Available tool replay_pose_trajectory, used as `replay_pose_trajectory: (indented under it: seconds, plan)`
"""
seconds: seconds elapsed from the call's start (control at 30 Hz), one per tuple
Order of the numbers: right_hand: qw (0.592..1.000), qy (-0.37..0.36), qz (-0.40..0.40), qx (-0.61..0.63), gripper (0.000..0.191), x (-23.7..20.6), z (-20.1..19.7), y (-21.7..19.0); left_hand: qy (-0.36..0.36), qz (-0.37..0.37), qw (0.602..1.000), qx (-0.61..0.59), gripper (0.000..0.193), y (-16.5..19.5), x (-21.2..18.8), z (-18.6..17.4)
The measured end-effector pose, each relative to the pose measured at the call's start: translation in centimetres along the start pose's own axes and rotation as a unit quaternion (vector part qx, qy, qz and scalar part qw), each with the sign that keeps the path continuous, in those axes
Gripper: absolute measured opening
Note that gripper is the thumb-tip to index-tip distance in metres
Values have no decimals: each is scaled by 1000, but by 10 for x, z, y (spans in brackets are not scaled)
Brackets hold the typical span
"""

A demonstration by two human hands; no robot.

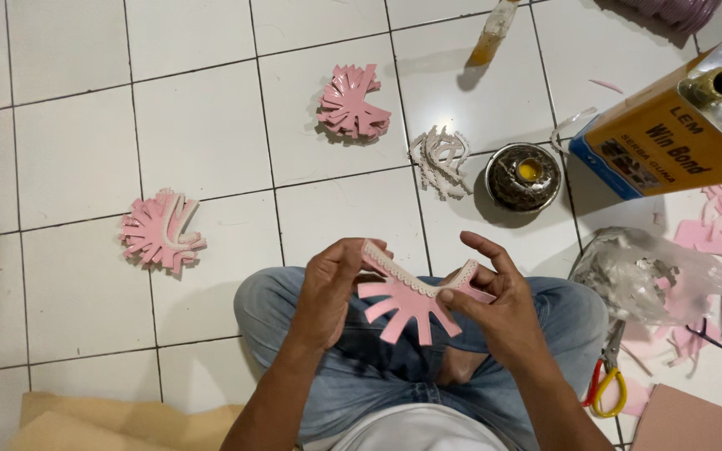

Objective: The person sits on the floor and glues white lace trim onto pink foam cutout pieces, pressing the trim along the curved edge of each piece. They work through several pieces one at a time, setting finished ones aside and picking up new foam pieces and lace from the floor.

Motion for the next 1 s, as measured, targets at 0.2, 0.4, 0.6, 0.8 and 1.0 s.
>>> replay_pose_trajectory:
  seconds: [0.2, 0.4, 0.6, 0.8, 1.0]
  plan:
    - [997, 51, 3, 51, 78, 5, -5, 14, 4, -65, 998, -7, 20, -28, -17, 25]
    - [995, 31, 5, 96, 76, 15, -20, 40, 29, -58, 996, 56, 17, -71, 4, -15]
    - [996, 41, -39, -63, 69, 48, -59, 77, 79, -116, 954, 264, 17, -114, 88, -80]
    - [998, 47, -3, -53, 65, 60, -70, 102, 5, -112, 963, 246, 16, -112, 104, -89]
    - [999, -28, 17, 4, 75, 84, -18, 71, -147, -63, 937, 311, 22, -69, 56, -46]
Point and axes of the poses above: each hand's wrist, its own x-axis towards the middle knuckle, its own z-axis out of the palm, y = z × x, the point moved 7 cm from there along x, towards the middle knuckle, and after that the axes turned 12 degrees about x, right-handed, at the moved point
